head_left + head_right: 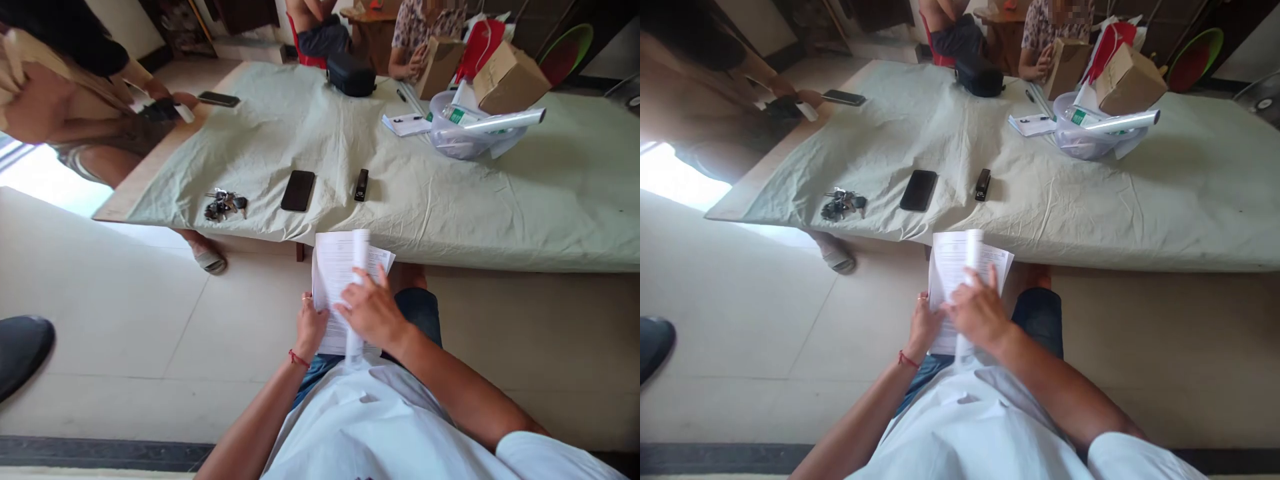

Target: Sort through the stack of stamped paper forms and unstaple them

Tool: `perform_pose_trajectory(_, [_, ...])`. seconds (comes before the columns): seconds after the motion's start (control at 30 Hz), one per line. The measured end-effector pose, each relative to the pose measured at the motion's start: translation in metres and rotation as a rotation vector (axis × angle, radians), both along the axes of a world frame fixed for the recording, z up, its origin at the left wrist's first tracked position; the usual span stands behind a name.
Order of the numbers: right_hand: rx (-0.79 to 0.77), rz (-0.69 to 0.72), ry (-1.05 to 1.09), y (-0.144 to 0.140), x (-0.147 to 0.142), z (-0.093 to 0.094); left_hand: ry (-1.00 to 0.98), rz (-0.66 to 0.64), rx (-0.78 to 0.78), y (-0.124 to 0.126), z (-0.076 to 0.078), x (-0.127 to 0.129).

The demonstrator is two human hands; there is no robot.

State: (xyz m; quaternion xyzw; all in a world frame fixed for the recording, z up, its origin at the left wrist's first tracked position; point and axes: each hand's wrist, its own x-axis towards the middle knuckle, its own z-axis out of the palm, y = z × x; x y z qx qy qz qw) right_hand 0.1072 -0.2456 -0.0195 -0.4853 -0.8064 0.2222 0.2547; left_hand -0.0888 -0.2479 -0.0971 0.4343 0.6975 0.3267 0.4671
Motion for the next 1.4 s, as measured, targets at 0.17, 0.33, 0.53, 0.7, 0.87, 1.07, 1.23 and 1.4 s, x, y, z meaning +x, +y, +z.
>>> perform_pose_trajectory(0.17, [-0.493, -0.590, 0.352, 0.012, 0.076, -0.057, 0.029, 0.046, -0.076, -0.001, -0.014, -0.005])
perform_pose_trajectory(0.33, [-0.680, -0.675, 0.643, 0.004, 0.080, -0.091, -0.152, 0.016, -0.050, -0.008, -0.008, -0.008])
perform_pose_trajectory(0.53, [-0.983, -0.471, 1.019, -0.008, 0.067, -0.092, -0.406, -0.057, -0.044, -0.016, 0.007, -0.010])
perform_pose_trajectory(0.7, [-1.040, -0.451, 1.068, 0.004, 0.079, -0.086, -0.630, -0.153, -0.070, -0.010, 0.027, -0.013])
perform_pose_trajectory(0.87, [-1.036, -0.458, 1.086, 0.013, 0.081, -0.094, -0.689, -0.243, -0.049, -0.010, 0.041, -0.010])
perform_pose_trajectory(1.07, [-1.108, -0.403, 1.141, 0.001, 0.056, -0.100, -0.766, -0.199, -0.178, -0.017, 0.037, -0.020])
perform_pose_trajectory(1.23, [-1.013, -0.460, 1.129, 0.013, 0.071, -0.069, -0.676, -0.228, -0.174, 0.003, 0.036, -0.028])
perform_pose_trajectory(1.4, [-0.711, -0.516, 1.123, 0.063, 0.115, 0.007, -0.468, -0.358, 0.091, 0.072, 0.076, -0.001])
